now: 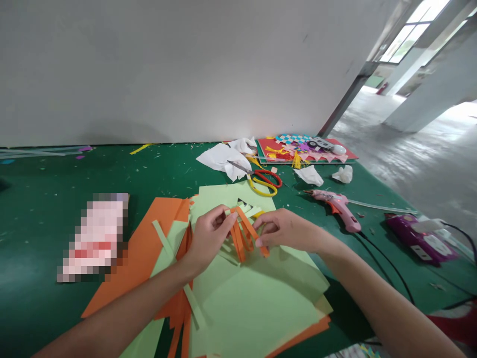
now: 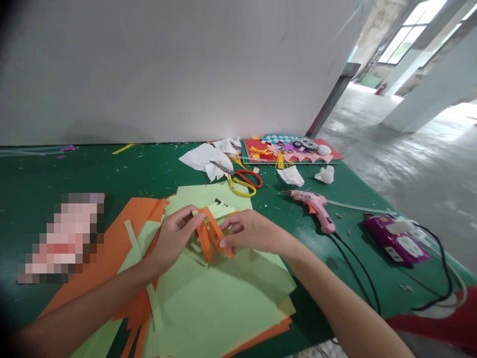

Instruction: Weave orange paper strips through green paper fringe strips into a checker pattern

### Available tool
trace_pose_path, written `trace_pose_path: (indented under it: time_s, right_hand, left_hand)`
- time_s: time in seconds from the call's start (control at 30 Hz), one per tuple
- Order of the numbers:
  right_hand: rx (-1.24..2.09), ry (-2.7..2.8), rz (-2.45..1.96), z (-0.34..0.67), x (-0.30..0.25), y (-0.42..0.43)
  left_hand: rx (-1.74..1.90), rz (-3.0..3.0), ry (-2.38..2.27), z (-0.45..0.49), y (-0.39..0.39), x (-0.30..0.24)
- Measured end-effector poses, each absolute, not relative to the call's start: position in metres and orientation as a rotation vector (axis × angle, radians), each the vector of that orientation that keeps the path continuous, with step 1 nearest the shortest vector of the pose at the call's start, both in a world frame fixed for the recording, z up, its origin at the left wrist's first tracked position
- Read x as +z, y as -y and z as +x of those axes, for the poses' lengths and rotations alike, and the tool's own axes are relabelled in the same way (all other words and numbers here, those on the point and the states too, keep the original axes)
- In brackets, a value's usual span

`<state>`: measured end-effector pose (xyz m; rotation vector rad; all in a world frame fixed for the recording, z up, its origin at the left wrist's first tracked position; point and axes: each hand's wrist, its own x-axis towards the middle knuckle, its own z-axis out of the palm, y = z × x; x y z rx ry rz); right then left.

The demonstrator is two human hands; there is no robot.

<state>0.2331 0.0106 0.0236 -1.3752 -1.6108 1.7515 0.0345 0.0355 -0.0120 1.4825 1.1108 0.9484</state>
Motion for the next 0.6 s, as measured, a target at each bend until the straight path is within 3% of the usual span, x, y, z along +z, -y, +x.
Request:
trace_pose_path:
  time_s: [0.23, 0.47, 0.6]
  right_hand:
    - [1.637, 1.621, -1.394, 0.243, 0.03, -0.011]
    - [1.167, 1.64, -1.318, 0.243, 0.036, -0.013]
    - [1.056, 1.762, -1.293, 0.242, 0.034, -0.014]
  left_hand:
    - [0.9, 1.588, -0.982, 0.033, -0.035, -0.009]
    - [0.876, 1.647, -0.838, 0.032, -0.036, -0.008]
    - [0.848, 1.619, -0.801, 0.032, -0.036, -0.009]
